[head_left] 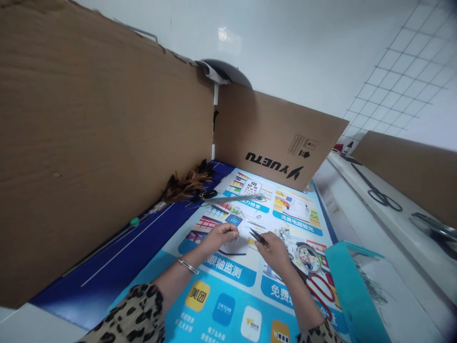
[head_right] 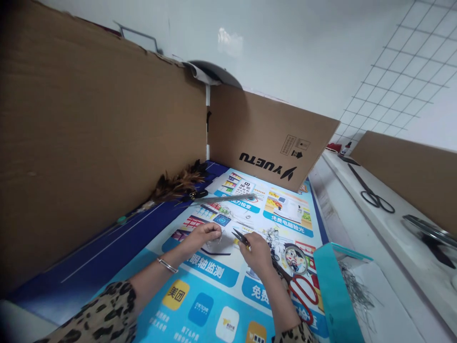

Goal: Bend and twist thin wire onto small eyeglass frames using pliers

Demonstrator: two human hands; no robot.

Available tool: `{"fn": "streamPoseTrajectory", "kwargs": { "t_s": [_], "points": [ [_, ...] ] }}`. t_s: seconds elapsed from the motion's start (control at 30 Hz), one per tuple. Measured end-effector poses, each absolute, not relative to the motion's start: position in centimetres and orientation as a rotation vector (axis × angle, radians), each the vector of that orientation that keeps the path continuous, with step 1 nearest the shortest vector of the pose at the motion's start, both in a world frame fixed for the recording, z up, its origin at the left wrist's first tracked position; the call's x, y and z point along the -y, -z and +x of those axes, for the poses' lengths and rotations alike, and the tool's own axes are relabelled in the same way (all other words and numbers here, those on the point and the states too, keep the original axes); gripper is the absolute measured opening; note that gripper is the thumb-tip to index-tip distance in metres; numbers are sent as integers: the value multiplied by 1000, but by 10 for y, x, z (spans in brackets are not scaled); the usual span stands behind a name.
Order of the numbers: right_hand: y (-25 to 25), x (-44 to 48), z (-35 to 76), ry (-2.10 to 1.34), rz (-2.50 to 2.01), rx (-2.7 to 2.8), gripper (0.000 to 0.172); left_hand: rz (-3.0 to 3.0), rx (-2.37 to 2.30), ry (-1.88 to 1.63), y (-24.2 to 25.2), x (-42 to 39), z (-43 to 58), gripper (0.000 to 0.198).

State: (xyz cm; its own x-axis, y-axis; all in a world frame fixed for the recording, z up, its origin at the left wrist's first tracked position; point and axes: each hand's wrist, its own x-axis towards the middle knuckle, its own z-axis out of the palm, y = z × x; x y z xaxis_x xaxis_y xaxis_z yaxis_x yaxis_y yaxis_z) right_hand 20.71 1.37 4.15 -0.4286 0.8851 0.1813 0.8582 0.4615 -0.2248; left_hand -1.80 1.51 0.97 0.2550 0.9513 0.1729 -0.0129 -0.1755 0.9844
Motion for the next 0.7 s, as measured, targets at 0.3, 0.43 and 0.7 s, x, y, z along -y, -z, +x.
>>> {"fn": "streamPoseTrajectory", "kwargs": {
  "t_s": [0.3,0.43,0.7],
  "points": [
    [-15,-19,204,-89,-1246,2389,23,1135,-795,-1032,-10,-10,-13,28],
    [-12,-17,204,-106,-1199,2396,23,1084,-758,-1009,-7,-11,-11,27],
    [-12,-10,205,-113,-1179,2406,25,1078,-705,-952,-6,-8,-9,24]
  ]
}}
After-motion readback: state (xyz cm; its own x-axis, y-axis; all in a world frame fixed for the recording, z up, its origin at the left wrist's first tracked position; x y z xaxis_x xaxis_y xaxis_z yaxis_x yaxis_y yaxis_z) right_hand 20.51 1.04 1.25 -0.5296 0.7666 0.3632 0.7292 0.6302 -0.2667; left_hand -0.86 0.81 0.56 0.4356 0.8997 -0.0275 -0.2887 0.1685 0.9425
